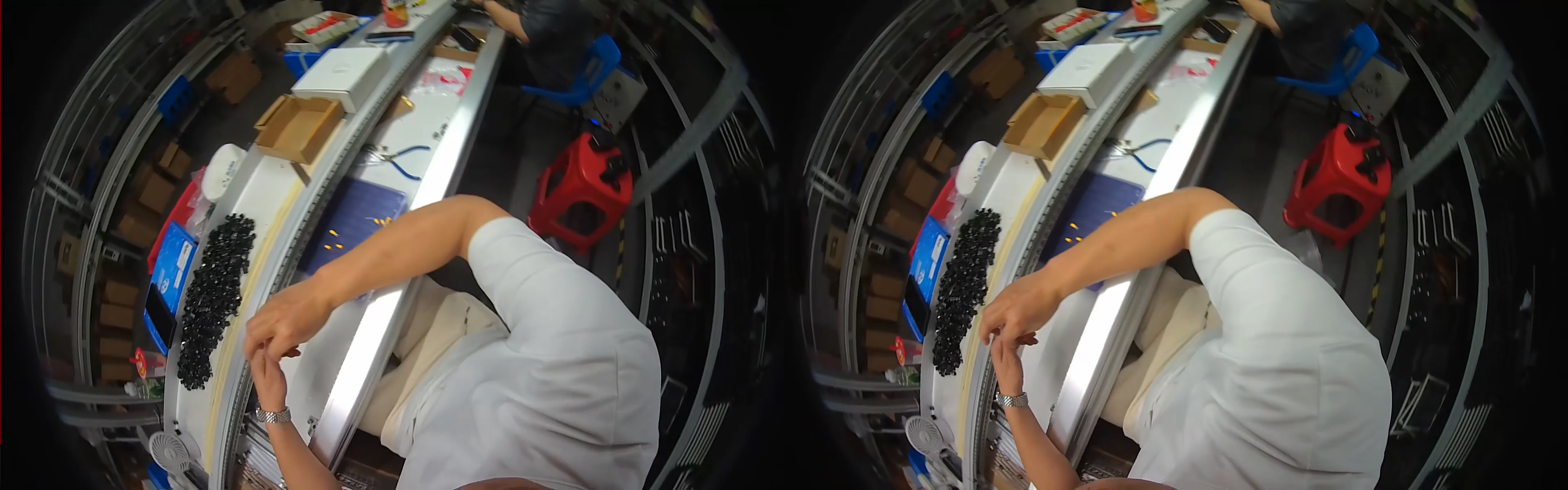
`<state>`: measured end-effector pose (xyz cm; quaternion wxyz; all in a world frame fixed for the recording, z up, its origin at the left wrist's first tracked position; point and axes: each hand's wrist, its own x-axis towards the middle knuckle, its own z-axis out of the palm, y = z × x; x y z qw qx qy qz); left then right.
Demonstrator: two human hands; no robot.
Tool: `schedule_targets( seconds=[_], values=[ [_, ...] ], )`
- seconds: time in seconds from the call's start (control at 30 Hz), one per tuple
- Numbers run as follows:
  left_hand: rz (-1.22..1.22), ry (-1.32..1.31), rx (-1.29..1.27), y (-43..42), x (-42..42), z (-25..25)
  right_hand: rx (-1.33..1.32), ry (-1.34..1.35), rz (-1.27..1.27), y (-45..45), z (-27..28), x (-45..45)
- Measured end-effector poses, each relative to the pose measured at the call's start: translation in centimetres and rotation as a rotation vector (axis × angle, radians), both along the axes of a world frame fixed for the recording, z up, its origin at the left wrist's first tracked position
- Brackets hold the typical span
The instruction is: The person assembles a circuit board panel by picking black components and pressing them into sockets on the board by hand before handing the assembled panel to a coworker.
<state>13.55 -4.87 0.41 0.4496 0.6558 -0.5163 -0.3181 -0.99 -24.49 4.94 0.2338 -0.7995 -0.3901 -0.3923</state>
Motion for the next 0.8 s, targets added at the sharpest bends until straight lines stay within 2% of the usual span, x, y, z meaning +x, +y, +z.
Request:
schedule_targets(
  seconds=[0.1,0.2,0.37,0.5,0.67,0.73,0.77,0.8],
  values=[
    [0.0,0.006,0.019,-0.2,-1.2,1.1,0.033,-0.027,-0.008,0.1,-0.6,0.6],
    [0.017,0.002,0.023,-0.5,-1.7,1.7,0.125,0.098,-0.026,0.5,-1.3,0.4],
    [0.021,-0.025,-0.025,0.0,-0.5,0.8,0.062,0.135,-0.002,0.3,-0.1,0.0],
    [-0.021,-0.105,0.043,0.7,1.0,-0.6,-0.021,-0.077,0.015,0.1,-0.3,0.4],
    [0.02,-0.177,0.126,0.9,1.2,-0.5,-0.087,-0.014,-0.036,-0.2,-0.3,0.2],
    [0.056,-0.187,0.086,1.4,2.4,-2.5,-0.07,-0.017,-0.046,-0.2,-0.4,0.0],
    [0.076,-0.178,0.09,1.3,1.0,-1.6,-0.05,-0.025,-0.062,-0.4,-0.4,0.0],
    [0.12,-0.258,-0.068,0.3,-1.5,0.6,-0.03,-0.033,-0.067,-0.4,-0.2,0.1]
  ],
)
